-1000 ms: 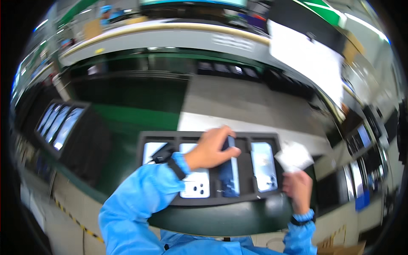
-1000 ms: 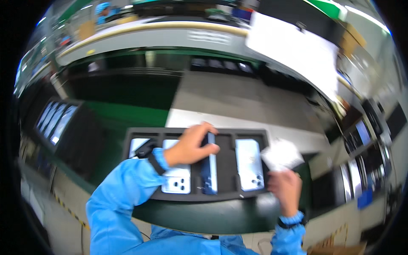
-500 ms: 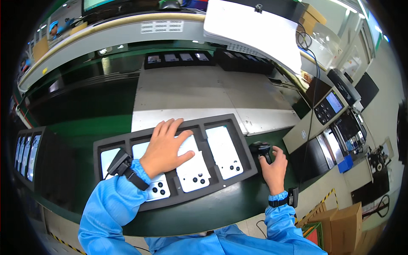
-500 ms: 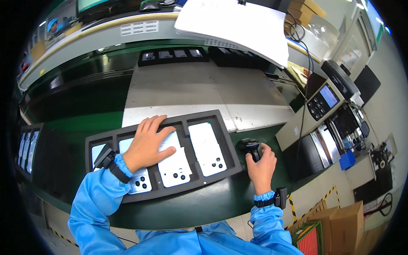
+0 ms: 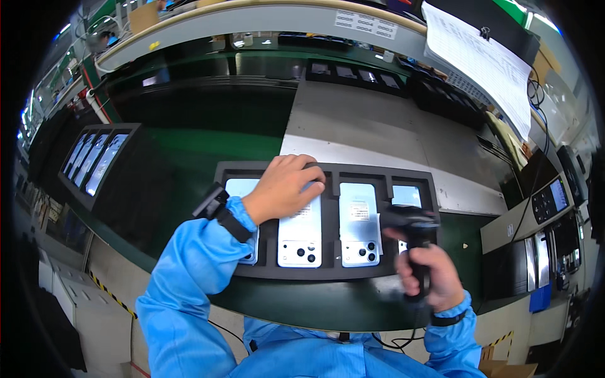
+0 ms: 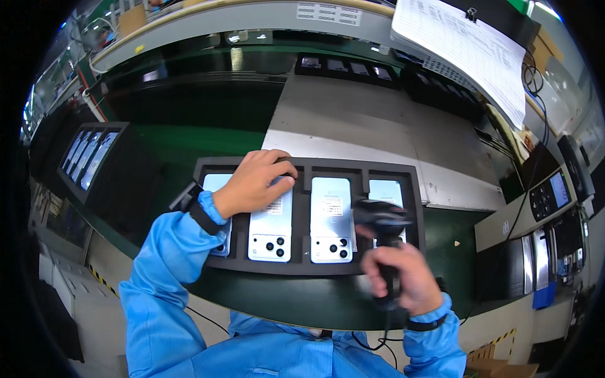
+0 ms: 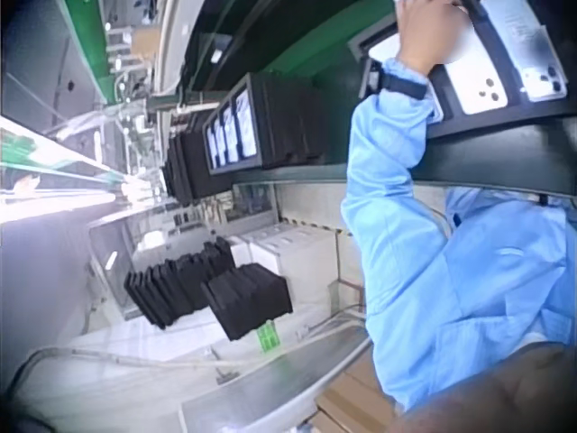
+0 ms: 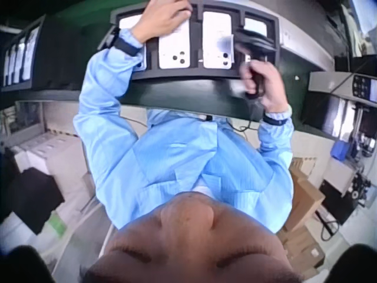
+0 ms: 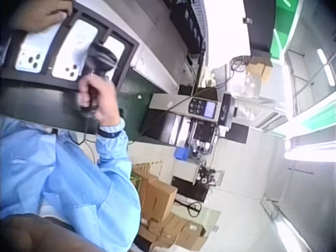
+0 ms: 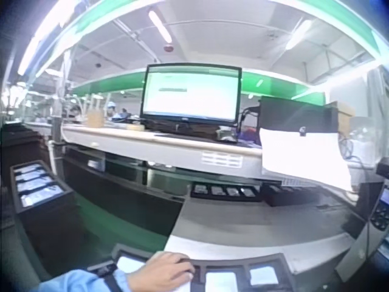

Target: Scanning barcodes on mobile phones and placing them into trays on an assembly line.

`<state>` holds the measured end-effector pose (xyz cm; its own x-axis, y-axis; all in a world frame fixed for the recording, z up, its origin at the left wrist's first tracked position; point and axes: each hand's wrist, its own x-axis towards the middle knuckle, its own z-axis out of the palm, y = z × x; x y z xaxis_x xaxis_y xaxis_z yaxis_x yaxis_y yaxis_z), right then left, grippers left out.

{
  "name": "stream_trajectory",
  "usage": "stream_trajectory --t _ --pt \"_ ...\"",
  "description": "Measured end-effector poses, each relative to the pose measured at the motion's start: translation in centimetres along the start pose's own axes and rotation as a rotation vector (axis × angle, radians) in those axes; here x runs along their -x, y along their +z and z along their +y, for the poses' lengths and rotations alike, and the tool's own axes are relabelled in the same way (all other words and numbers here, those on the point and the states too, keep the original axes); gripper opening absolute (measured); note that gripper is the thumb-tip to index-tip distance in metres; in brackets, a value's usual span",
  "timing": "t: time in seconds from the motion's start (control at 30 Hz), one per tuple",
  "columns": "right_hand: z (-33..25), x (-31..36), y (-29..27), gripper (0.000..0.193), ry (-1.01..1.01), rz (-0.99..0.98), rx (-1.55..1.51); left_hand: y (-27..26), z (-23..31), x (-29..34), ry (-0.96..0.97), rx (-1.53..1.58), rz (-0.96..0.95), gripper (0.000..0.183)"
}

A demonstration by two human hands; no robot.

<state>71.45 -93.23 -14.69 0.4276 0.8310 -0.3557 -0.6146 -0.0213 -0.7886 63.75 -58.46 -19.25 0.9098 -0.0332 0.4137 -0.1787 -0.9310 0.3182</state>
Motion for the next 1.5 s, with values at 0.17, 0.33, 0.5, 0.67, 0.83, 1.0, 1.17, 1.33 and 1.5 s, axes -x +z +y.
stream_trajectory --t 0.17,0.33,0.5,0.67,0.83,1.0,1.17,1.33,1.5 --pt "2.6 -6.1 6.4 0.025 0.164 -0.109 0.072 0.1 -0.1 -0.3 -0.009 -0.026 0.059 0.023" --pt "4.3 -5.9 6.9 0.025 0.146 -0.167 0.096 0.1 0.7 -1.0 0.046 -0.015 0.085 0.023" --pt "3.2 -4.0 3.7 0.044 0.13 -0.111 0.319 0.4 0.4 0.5 0.032 -0.038 0.088 0.024" --pt "0.7 2.4 -3.2 0.022 -0.153 0.38 0.352 0.0 1.2 0.3 0.01 -0.066 0.059 0.021" --pt "1.4 4.1 -11.8 0.023 -0.397 1.022 0.549 0.5 1.1 -0.1 0.01 -0.081 0.066 0.023" --pt "3.2 2.1 -17.5 0.014 -0.302 1.122 0.596 -0.3 1.1 -0.4 -0.089 0.149 0.089 0.024" --pt "2.6 1.1 -17.6 0.017 -0.311 1.121 0.638 -0.4 0.9 -1.0 -0.07 0.206 0.146 0.019" --pt "2.0 1.3 -18.2 0.024 -0.205 1.105 0.738 -1.1 1.9 -1.2 -0.148 0.27 0.135 0.017" --pt "2.1 0.7 -18.2 0.021 -0.194 1.1 0.756 -0.6 0.9 -1.1 -0.146 0.303 0.12 0.016"
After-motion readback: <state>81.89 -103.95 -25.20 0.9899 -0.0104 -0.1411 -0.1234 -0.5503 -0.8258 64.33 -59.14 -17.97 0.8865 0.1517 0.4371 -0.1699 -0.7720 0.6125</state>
